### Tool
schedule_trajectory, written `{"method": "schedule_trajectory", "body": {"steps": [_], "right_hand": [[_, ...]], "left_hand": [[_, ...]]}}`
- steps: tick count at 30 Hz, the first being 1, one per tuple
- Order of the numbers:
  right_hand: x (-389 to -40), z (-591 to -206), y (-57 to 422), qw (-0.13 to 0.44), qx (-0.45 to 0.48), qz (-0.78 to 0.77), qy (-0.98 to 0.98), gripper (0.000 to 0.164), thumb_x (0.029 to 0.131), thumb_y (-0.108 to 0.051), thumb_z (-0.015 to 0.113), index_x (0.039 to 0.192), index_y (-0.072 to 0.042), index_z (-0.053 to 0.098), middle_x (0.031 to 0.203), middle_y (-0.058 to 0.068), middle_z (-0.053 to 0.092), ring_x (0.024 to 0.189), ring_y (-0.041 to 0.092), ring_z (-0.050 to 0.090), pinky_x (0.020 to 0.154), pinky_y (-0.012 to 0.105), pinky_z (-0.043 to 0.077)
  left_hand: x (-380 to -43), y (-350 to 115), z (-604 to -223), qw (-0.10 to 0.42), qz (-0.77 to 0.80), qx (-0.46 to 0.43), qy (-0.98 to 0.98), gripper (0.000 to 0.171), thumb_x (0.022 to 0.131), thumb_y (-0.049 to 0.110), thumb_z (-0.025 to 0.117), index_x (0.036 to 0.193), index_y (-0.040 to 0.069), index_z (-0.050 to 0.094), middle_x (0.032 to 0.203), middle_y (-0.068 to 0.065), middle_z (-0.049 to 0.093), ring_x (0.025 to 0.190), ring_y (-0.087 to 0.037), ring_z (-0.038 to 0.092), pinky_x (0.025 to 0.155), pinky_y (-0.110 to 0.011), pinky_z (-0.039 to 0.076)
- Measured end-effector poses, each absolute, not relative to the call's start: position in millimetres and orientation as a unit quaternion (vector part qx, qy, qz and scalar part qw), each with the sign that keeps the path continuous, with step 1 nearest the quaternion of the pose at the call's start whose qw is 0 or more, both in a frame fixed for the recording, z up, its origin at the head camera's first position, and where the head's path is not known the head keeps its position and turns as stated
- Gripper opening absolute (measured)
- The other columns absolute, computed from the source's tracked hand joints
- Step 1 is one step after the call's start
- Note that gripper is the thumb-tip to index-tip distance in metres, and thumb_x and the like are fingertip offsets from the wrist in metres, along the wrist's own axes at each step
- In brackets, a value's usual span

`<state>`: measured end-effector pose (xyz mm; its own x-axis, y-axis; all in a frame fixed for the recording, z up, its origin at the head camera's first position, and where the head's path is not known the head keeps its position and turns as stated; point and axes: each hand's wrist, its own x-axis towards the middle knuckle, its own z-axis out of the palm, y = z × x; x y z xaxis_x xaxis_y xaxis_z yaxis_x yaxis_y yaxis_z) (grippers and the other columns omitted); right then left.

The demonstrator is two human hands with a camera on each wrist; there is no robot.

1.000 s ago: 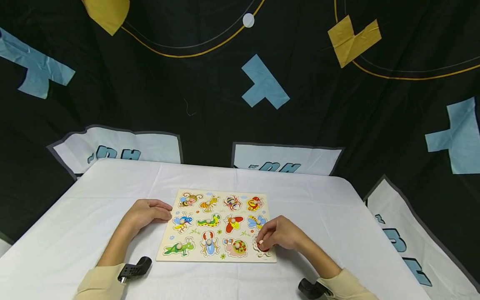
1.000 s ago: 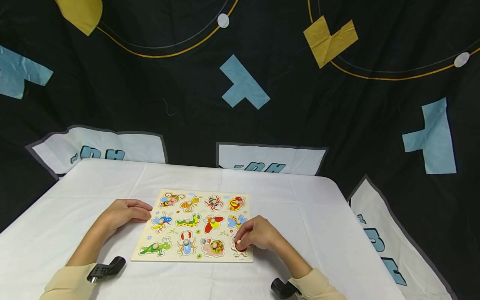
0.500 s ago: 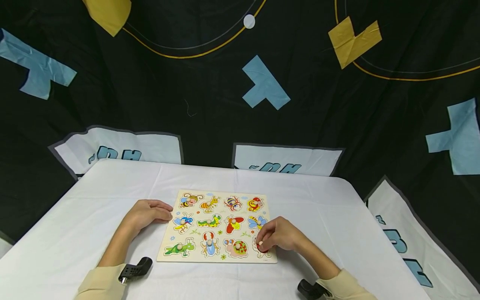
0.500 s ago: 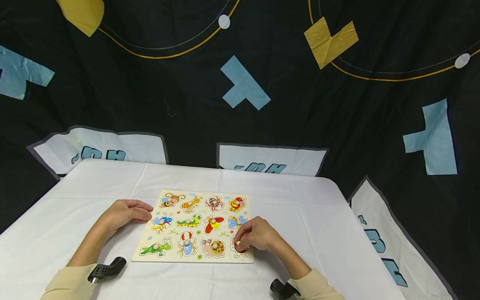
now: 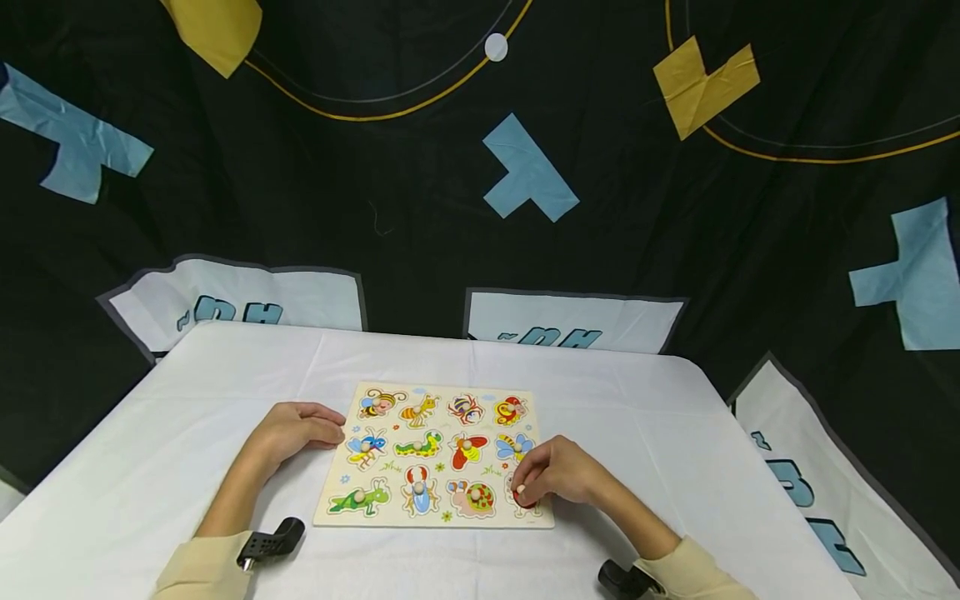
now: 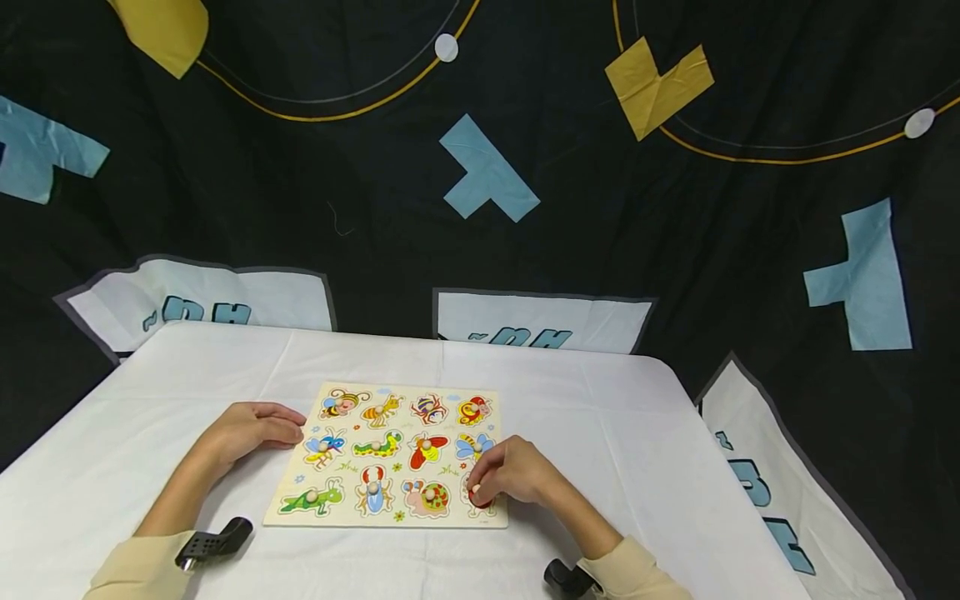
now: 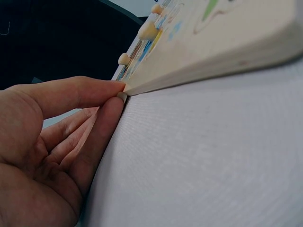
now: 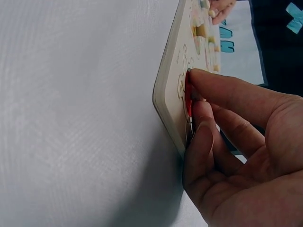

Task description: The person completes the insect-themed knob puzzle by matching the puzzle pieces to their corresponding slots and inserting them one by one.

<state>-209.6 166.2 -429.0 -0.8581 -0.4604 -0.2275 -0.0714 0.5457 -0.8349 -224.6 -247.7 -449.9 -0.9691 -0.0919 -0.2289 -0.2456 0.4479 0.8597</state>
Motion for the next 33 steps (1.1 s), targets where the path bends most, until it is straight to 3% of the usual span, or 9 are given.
{"method": "schedule_trajectory", "body": {"steps": [16, 21, 28, 33], "right_hand": [[-210, -433, 169, 0.22, -0.145, -0.445, 0.856, 0.014, 0.071, -0.003, 0.086, 0.082, -0.005, 0.077, 0.065, -0.002, 0.065, 0.06, 0.008, 0.055, 0.058, 0.023, 0.044], [-209, -430, 168, 0.207, -0.161, -0.432, 0.863, 0.011, 0.077, -0.01, 0.084, 0.085, -0.007, 0.077, 0.069, -0.001, 0.07, 0.062, 0.009, 0.056, 0.058, 0.025, 0.044], [-211, -429, 176, 0.098, -0.129, -0.381, 0.91, 0.012, 0.081, -0.012, 0.081, 0.091, -0.011, 0.076, 0.07, -0.003, 0.065, 0.058, 0.014, 0.056, 0.054, 0.026, 0.041], [-214, -431, 183, -0.01, -0.097, -0.338, 0.936, 0.021, 0.078, -0.006, 0.08, 0.098, -0.009, 0.075, 0.074, -0.001, 0.062, 0.065, 0.013, 0.053, 0.061, 0.028, 0.043]], "left_hand": [[-230, -245, -450, 0.07, 0.519, -0.085, 0.847, 0.034, 0.079, 0.016, 0.081, 0.11, 0.003, 0.075, 0.094, -0.006, 0.078, 0.079, -0.012, 0.069, 0.072, -0.026, 0.049], [-231, -249, -452, 0.075, 0.52, -0.083, 0.847, 0.036, 0.078, 0.015, 0.081, 0.11, 0.001, 0.074, 0.092, -0.006, 0.079, 0.079, -0.012, 0.069, 0.072, -0.027, 0.049], [-234, -254, -454, 0.096, 0.55, -0.063, 0.828, 0.034, 0.089, 0.012, 0.073, 0.116, -0.008, 0.069, 0.096, -0.011, 0.077, 0.077, -0.013, 0.071, 0.072, -0.027, 0.057], [-234, -251, -448, 0.103, 0.558, -0.079, 0.82, 0.032, 0.095, 0.011, 0.067, 0.118, -0.01, 0.066, 0.089, -0.01, 0.074, 0.073, -0.015, 0.07, 0.068, -0.029, 0.059]]}}
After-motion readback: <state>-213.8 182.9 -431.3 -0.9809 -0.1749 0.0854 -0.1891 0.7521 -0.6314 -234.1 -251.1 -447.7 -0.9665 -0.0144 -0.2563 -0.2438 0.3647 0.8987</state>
